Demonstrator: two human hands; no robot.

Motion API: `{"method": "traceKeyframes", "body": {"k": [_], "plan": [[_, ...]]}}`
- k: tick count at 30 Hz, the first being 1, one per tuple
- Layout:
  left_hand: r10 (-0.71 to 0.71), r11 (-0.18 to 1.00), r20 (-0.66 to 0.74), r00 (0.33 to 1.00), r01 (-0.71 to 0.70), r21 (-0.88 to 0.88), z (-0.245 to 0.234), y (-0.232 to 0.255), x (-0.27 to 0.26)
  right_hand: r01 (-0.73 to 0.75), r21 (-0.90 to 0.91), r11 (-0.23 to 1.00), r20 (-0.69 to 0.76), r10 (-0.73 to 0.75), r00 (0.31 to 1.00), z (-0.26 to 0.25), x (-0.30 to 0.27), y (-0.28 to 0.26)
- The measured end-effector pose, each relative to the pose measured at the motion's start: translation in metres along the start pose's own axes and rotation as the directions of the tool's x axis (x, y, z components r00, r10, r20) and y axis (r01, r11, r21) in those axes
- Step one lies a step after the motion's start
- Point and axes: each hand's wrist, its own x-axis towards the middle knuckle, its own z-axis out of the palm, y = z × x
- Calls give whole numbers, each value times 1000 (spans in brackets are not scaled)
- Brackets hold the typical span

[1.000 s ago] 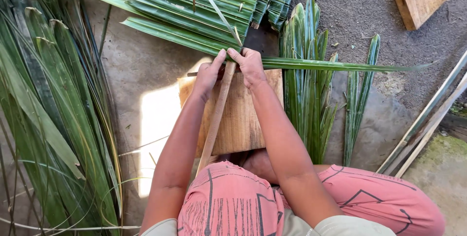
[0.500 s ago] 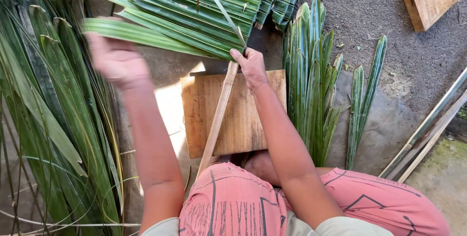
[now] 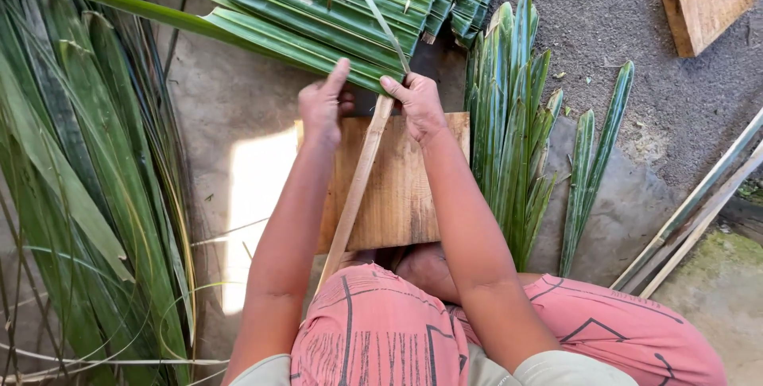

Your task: Weaving palm leaves over a wooden lath to create a thatched panel

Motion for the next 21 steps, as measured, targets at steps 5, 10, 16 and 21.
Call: {"method": "traceKeyframes", "body": {"k": [5, 10, 16, 21], "plan": [[119, 990, -67, 991, -124, -73, 20, -33, -6, -1, 38, 999, 6, 0, 1000, 6, -10, -13], [193, 929, -161, 968, -233, -287, 32, -31, -34, 5, 16, 1000, -47, -4, 999, 7, -39, -22], [167, 900, -191, 967, -228, -372, 33, -37, -32, 383, -378, 843, -41, -428, 903, 9, -72, -28], [163, 900, -185, 969, -223, -374, 31, -41, -26, 676, -670, 305, 266, -752, 603, 1, -65, -39]]}}
